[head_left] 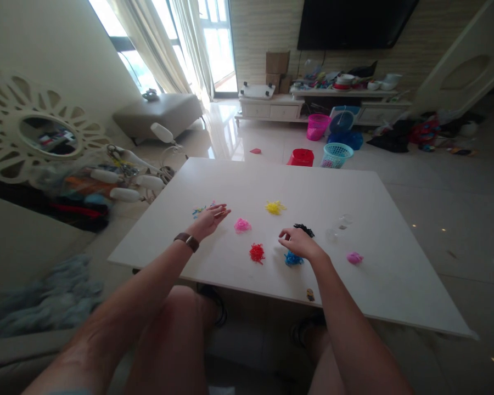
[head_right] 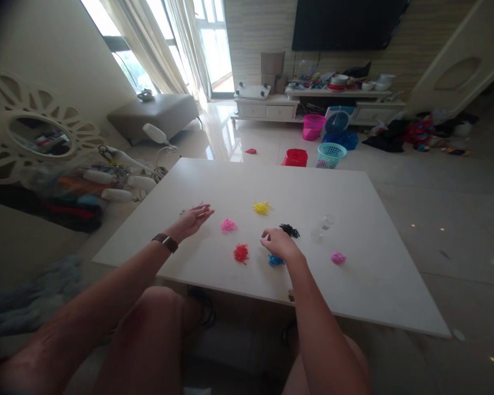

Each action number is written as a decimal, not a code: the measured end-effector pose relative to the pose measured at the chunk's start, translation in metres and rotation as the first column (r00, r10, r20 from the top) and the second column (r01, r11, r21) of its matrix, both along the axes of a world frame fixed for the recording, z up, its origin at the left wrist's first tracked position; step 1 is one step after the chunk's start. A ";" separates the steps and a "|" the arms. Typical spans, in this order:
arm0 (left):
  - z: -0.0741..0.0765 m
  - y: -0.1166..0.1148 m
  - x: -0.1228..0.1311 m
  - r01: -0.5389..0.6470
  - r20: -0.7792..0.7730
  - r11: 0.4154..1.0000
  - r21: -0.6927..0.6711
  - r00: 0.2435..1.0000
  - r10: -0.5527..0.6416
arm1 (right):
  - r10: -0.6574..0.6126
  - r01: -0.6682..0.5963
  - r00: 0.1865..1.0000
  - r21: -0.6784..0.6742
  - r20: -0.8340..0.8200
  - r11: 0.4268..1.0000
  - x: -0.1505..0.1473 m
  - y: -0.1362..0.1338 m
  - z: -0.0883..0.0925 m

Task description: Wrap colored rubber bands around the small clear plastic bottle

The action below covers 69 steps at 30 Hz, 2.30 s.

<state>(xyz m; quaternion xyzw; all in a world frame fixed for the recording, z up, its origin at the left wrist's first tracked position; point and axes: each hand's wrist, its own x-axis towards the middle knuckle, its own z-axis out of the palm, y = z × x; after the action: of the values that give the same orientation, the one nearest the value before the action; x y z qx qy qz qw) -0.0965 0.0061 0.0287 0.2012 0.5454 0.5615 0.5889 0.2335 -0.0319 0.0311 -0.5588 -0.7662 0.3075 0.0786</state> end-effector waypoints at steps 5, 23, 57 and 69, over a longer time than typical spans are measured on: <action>0.017 -0.036 0.081 0.169 0.390 0.981 -0.093 0.913 -0.121 | -0.078 0.087 0.991 0.082 -0.104 0.993 -0.004 0.003 0.009; -0.007 -0.031 0.156 0.325 0.401 0.944 -0.062 0.874 -0.274 | -0.117 0.213 0.934 0.263 -0.337 0.941 -0.015 0.011 0.007; 0.009 -0.021 0.107 0.189 0.517 0.977 -0.099 0.849 -0.112 | -0.467 0.524 0.846 0.237 -0.257 0.818 -0.038 0.111 -0.017; 0.007 -0.028 0.109 0.234 0.488 0.972 -0.008 0.849 -0.200 | 0.039 0.045 0.970 0.333 -0.241 0.942 -0.066 0.046 0.040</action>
<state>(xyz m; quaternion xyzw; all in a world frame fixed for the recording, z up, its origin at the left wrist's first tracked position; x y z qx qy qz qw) 0.0124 -0.0217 0.0359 0.0946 0.3731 0.5050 0.7725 0.1673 0.0141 0.0709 -0.4963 -0.7910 0.2384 0.2667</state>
